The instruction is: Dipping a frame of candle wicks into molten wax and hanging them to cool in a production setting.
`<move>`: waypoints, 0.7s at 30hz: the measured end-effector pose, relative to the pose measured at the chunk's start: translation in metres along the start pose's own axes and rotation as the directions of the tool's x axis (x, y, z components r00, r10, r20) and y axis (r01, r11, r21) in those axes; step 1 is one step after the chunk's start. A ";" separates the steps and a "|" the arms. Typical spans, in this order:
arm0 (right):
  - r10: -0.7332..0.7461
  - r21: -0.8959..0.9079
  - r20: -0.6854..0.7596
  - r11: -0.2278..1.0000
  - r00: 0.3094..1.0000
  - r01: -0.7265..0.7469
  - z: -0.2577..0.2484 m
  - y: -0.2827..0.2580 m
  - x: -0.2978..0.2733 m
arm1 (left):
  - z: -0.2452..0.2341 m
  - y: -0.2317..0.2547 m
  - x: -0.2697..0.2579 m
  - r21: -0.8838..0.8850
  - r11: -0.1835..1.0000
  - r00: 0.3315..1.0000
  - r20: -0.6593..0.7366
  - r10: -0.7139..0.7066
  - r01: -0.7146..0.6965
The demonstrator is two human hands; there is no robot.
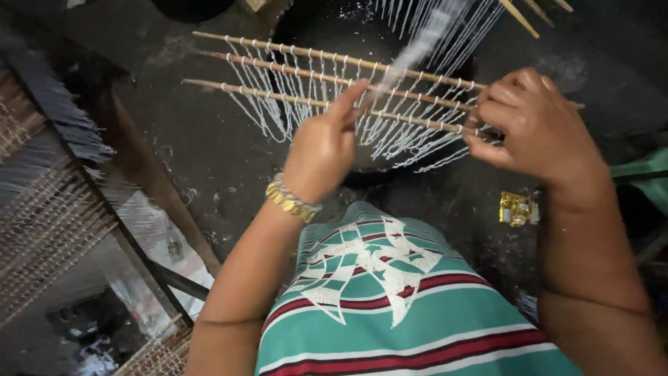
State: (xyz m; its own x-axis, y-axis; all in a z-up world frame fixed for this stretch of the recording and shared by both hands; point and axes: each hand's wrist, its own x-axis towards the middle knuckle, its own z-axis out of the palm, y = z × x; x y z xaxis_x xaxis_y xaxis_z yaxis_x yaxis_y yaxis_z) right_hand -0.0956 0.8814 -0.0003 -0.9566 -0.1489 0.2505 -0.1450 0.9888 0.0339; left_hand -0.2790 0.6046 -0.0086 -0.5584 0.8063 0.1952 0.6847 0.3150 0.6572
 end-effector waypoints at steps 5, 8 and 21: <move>-0.009 -0.031 -0.063 0.999 0.998 0.007 0.002 0.007 0.004 | -0.006 0.002 -0.001 -0.042 0.999 0.997 -0.073 -0.018 0.015; -0.001 -0.047 -0.052 0.999 0.999 -0.001 0.007 0.012 0.003 | 0.003 0.000 -0.005 -0.001 1.000 1.000 -0.020 -0.003 0.003; -0.038 -0.025 -0.071 0.999 0.997 0.036 0.007 0.014 -0.002 | 0.020 -0.016 0.015 0.093 0.994 0.993 -0.107 -0.048 0.058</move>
State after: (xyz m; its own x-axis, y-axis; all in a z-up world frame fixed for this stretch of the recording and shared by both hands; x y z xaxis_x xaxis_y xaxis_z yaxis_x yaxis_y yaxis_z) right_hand -0.0971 0.8956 -0.0071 -0.9303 -0.1852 0.3167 -0.1728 0.9827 0.0670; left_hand -0.2891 0.6210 -0.0306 -0.6377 0.7319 0.2399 0.6915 0.4068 0.5970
